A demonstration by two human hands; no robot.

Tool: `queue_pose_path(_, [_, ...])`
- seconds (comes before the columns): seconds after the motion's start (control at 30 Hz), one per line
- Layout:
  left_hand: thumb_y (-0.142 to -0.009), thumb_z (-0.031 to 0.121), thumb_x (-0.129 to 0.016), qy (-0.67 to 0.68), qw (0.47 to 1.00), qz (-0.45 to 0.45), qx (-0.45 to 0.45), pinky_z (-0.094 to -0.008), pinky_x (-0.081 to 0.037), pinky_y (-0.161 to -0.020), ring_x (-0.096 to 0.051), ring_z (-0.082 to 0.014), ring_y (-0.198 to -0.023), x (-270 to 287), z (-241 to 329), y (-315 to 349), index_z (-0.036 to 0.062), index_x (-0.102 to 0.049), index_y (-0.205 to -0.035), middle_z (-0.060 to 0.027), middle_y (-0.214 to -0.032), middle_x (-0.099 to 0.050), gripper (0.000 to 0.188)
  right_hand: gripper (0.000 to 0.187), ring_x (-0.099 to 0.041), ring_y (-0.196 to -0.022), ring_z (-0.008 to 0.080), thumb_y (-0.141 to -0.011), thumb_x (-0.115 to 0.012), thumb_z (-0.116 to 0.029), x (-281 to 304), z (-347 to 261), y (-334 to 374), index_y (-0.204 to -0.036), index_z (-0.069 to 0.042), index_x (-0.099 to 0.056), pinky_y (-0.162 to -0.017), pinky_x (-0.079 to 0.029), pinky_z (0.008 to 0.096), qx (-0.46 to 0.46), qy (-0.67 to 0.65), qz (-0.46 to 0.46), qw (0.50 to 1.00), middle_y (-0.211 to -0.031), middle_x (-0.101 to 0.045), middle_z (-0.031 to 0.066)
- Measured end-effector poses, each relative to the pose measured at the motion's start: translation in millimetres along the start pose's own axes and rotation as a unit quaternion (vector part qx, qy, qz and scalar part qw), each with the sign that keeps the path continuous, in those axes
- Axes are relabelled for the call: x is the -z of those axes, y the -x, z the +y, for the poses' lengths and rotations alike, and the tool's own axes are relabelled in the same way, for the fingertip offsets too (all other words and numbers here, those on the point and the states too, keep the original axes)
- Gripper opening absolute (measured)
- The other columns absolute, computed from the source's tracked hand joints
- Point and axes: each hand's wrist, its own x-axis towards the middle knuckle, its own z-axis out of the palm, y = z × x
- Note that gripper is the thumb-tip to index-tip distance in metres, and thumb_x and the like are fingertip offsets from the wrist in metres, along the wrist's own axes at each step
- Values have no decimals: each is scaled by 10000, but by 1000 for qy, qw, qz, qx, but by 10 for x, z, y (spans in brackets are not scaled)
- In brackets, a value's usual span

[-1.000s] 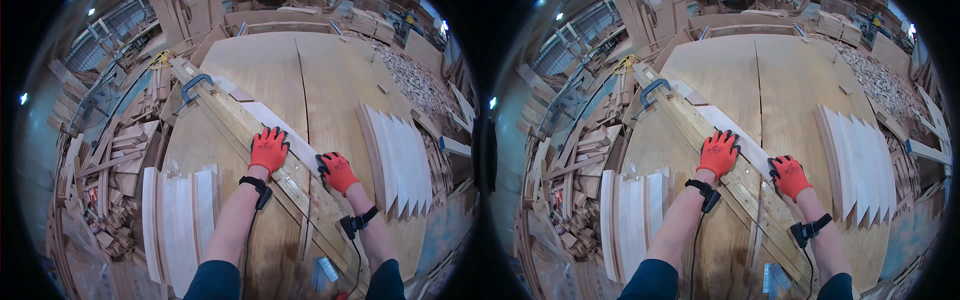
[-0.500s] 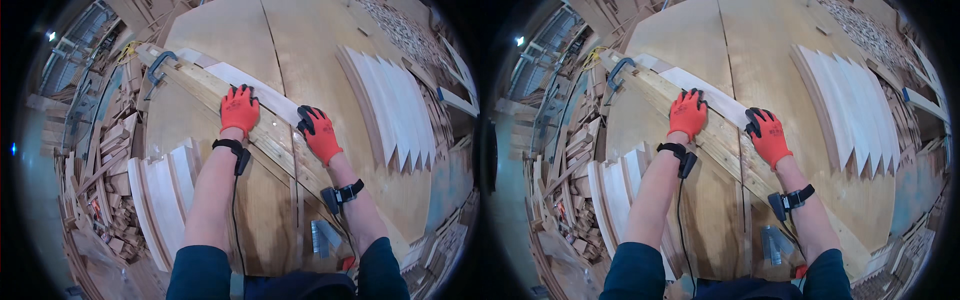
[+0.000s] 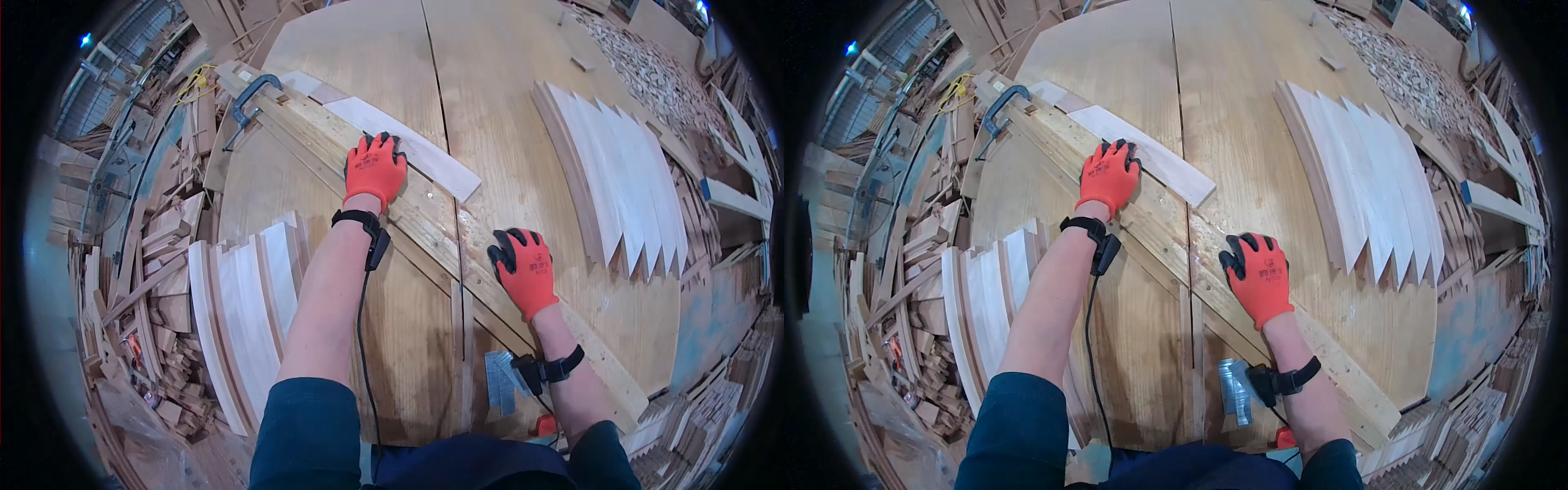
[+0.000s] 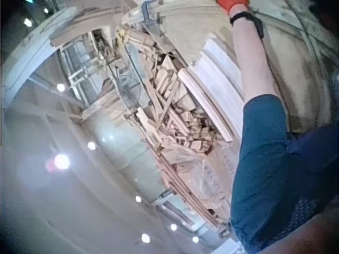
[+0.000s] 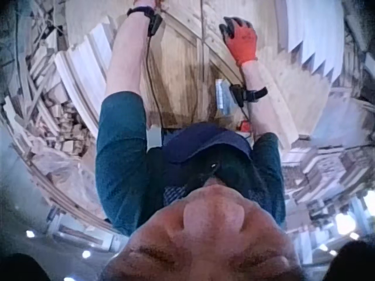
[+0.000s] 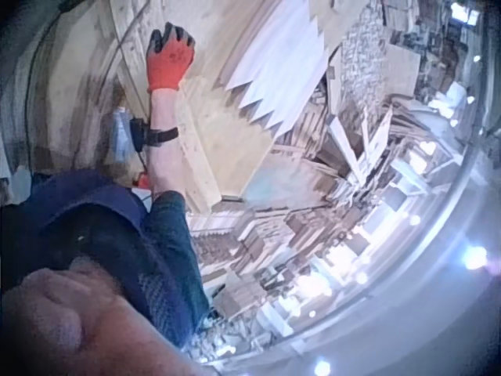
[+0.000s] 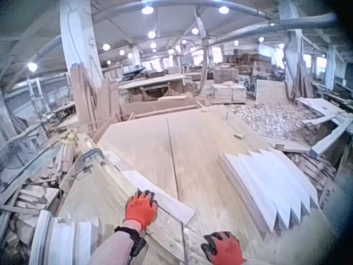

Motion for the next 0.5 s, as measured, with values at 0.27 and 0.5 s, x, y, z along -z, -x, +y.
queue_pose_path(0.27, [-978,399,-465,12,1000,-19,4,-484,-237,-1199,-341,-352,-1463,-291,-252,-943,131,-538,-1442,-140,-1549,-455,541,328,-580,-1084,343,-828,-736,-279,-426,49,-930,-1110,-125,-669,-913,-488,469,-119,15,-10,993,-1109,-624,132])
queue_pose_path(0.5, [-1007,373,-433,0,999,-45,10,-532,-179,-1219,-311,-355,-1484,-759,-654,-1983,125,-508,-1461,-140,-1580,-410,523,298,-603,-1036,343,-811,-758,-287,-1126,313,-1974,-1020,-93,-670,-903,-482,457,-148,-15,16,989,-1053,-644,136])
